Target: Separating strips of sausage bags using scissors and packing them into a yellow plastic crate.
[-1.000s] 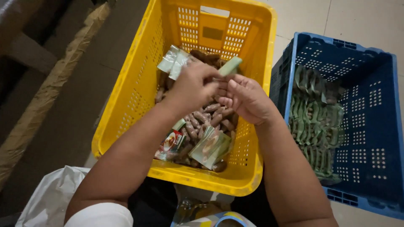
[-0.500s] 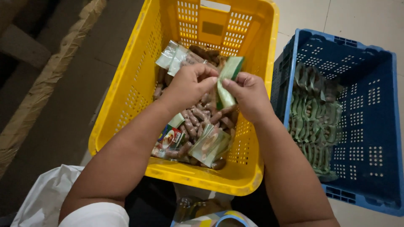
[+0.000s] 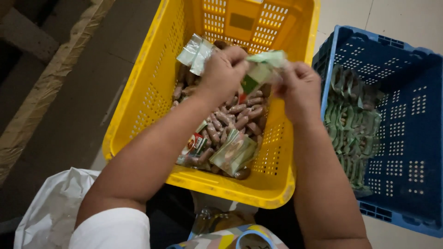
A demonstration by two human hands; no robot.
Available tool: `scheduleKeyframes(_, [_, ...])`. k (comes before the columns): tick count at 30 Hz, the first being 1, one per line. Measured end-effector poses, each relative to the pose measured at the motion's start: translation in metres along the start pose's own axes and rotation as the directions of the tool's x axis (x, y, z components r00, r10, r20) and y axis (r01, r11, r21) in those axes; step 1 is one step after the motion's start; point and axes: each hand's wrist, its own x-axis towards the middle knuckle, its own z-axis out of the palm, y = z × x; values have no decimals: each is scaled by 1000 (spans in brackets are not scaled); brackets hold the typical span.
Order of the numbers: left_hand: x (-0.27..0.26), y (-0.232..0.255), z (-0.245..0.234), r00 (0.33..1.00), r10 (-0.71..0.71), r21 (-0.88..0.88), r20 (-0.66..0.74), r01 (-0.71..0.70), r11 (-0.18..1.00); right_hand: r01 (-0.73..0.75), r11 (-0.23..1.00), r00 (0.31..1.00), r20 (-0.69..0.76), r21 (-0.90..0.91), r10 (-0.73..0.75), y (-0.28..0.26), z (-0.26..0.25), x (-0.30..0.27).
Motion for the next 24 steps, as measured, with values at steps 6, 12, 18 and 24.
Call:
scheduleKeyframes(6, [20, -28, -18, 907, -368, -153, 205, 401, 903, 289, 904, 951, -15, -316, -309, 17, -13, 19])
scheduleKeyframes(12, [38, -104, 9, 836, -432, 709, 339, 75, 701, 345, 854, 924, -20, -391, -382, 25, -12, 29])
scheduleKeyframes(18, [33, -157, 55, 793, -547, 896, 268, 3, 444, 416, 818, 898, 40, -398, -437, 12, -2, 8])
scheduleKeyframes(24, [43, -210, 48, 836, -496, 880, 233, 36, 474, 344, 869, 928, -10, -357, -372, 13, -5, 18])
